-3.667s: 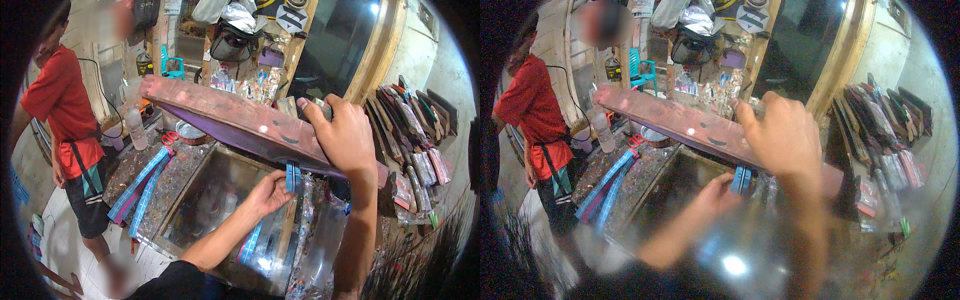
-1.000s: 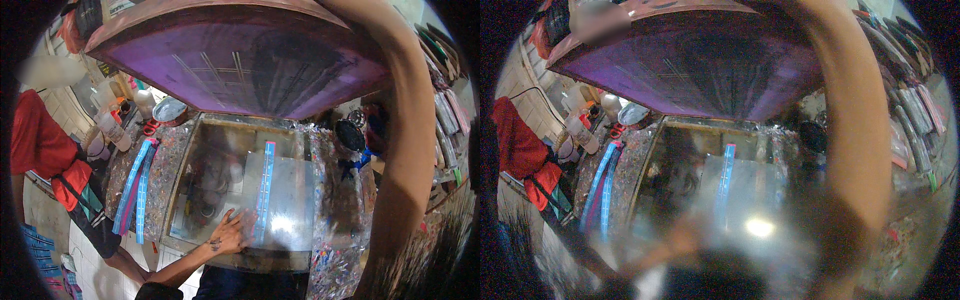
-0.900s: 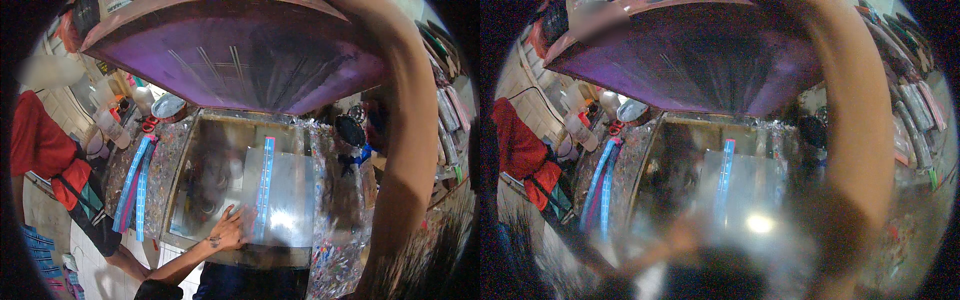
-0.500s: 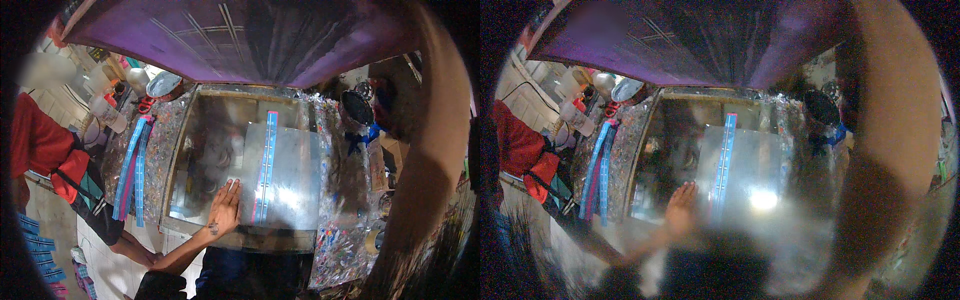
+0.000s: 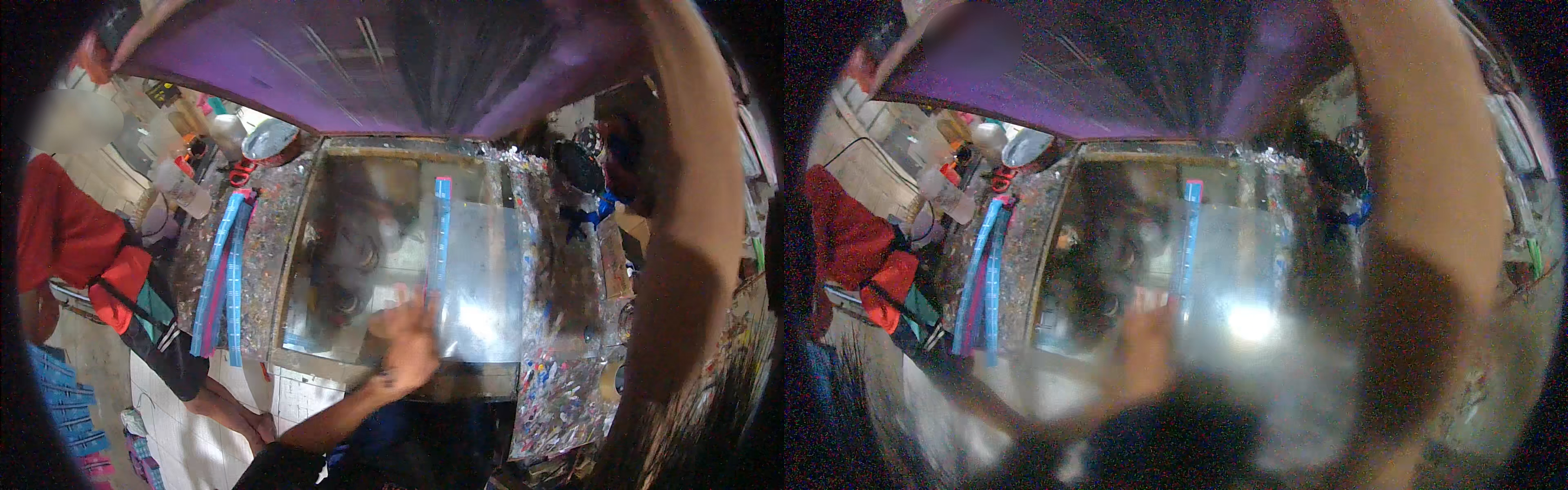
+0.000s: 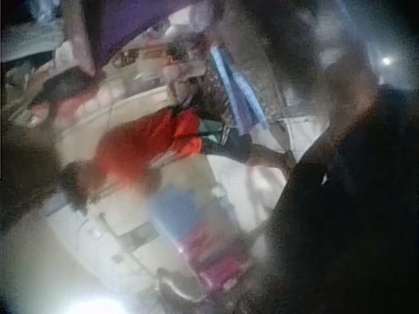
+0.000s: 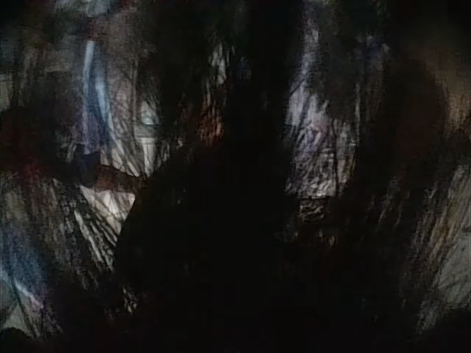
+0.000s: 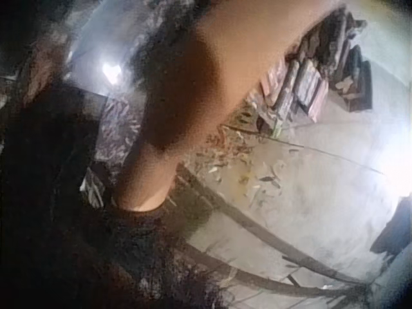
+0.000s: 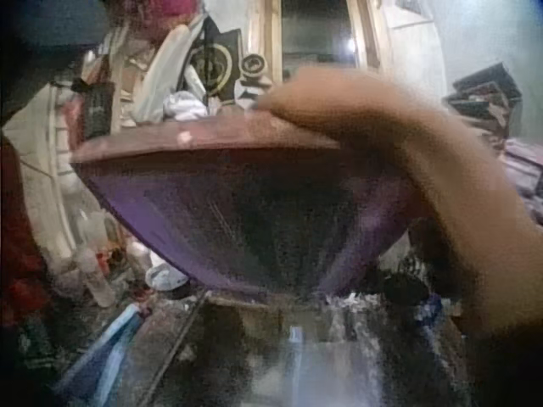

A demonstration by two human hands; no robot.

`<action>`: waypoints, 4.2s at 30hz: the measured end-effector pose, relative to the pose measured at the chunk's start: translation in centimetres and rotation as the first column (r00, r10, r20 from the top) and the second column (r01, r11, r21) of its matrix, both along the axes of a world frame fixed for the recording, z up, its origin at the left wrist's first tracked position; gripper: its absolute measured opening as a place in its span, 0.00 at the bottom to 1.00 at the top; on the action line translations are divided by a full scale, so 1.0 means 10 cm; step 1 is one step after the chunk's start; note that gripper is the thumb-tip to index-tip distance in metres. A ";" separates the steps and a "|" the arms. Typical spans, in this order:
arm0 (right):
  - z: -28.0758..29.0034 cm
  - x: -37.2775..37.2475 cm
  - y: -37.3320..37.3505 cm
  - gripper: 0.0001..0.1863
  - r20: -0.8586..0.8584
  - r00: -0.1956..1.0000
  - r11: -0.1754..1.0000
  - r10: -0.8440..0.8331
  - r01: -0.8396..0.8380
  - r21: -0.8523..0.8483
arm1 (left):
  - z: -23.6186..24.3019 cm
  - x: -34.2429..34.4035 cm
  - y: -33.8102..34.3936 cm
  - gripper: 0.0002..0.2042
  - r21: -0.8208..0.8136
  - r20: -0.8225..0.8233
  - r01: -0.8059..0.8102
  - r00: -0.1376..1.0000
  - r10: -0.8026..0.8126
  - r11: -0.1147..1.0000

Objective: The person performs screen printing on fabric strips by placing a strip on the printing surface, lowering the screen, and using a squeegee to apply ink before lifting the screen and handing the finished strip to an assistant.

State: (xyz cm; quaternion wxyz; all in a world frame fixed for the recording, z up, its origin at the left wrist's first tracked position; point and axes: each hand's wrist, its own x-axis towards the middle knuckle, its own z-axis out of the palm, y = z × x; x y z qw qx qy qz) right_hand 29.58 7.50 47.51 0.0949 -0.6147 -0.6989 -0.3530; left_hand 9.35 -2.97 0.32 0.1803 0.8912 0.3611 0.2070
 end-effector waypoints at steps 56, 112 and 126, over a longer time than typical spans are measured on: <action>-3.89 -1.11 -2.32 0.12 -0.422 0.893 0.808 -0.156 -0.130 -0.574 | 0.38 -1.69 -0.03 0.17 0.044 -0.249 0.151 0.959 -0.135 0.988; -0.26 0.73 0.32 0.36 -0.717 0.697 0.999 -0.007 0.028 0.018 | 1.24 -3.31 2.85 0.34 -0.594 -0.118 -0.447 0.871 0.477 0.669; -0.20 0.25 -0.19 0.21 -0.304 0.950 0.997 0.067 -0.056 0.043 | 0.30 0.74 -0.66 0.12 0.170 0.214 0.583 0.765 -0.607 0.795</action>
